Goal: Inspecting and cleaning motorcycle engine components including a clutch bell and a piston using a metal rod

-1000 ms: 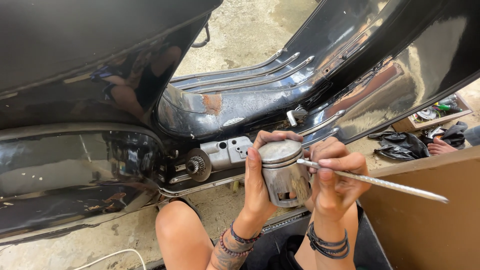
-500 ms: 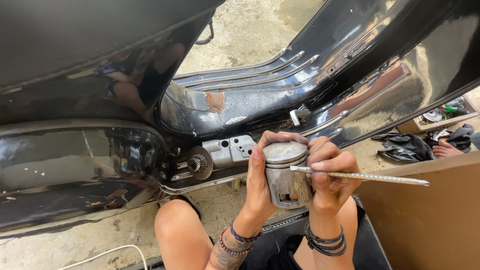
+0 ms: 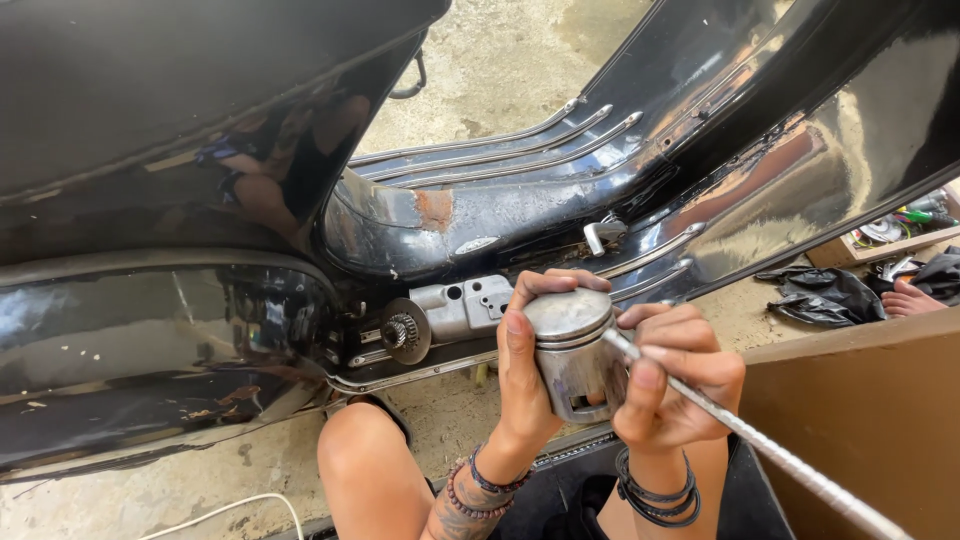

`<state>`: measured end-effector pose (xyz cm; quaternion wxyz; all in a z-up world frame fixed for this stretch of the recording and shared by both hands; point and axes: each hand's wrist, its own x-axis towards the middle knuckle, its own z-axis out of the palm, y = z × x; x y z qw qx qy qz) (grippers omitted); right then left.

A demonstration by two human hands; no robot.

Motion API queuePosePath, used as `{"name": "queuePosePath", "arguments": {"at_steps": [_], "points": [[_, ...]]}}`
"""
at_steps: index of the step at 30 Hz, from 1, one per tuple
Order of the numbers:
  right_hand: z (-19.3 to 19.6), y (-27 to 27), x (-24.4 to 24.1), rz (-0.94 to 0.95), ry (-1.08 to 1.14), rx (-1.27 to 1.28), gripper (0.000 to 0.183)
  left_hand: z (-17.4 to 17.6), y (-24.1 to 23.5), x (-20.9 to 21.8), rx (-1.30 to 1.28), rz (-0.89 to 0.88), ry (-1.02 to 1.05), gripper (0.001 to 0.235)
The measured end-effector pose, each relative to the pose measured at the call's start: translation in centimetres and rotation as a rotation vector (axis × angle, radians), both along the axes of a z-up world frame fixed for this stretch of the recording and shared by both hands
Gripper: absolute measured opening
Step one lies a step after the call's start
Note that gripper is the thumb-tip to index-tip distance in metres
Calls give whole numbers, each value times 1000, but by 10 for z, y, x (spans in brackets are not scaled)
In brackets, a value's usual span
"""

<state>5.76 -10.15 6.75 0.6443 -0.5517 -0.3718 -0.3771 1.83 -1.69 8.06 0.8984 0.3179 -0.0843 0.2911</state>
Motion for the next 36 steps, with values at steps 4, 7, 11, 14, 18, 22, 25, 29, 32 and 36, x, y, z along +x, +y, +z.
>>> {"name": "queuePosePath", "arguments": {"at_steps": [4, 7, 11, 14, 18, 22, 25, 29, 32, 36], "points": [[4, 0, 2, -103, -15, -114, 18, 8, 7, -1, 111, 153, 21, 59], [6, -2, -1, -161, -87, -187, 16, 13, 8, -7, 205, 252, 50, 61], [10, 3, -12, -227, -132, -188, 17, 23, 3, -14, 324, 481, 80, 64], [0, 9, -18, -224, -74, -103, 13, 23, -1, -15, 282, 521, 46, 64], [9, 9, -28, -140, 50, -25, 17, 23, -6, -15, 268, 517, 20, 63], [27, 2, -37, -25, 169, -60, 23, 18, -10, -14, 165, 492, -52, 61], [32, -6, -42, 28, 292, -46, 22, 18, -9, -15, 205, 485, -70, 60], [29, -12, -39, 142, 284, -47, 13, 18, -11, -15, 210, 464, -90, 60], [32, -11, -35, 87, 145, -135, 15, 18, -17, -10, 186, 581, -127, 58], [32, -16, -38, 89, 106, -181, 14, 13, -14, -8, 269, 698, -132, 58]]}}
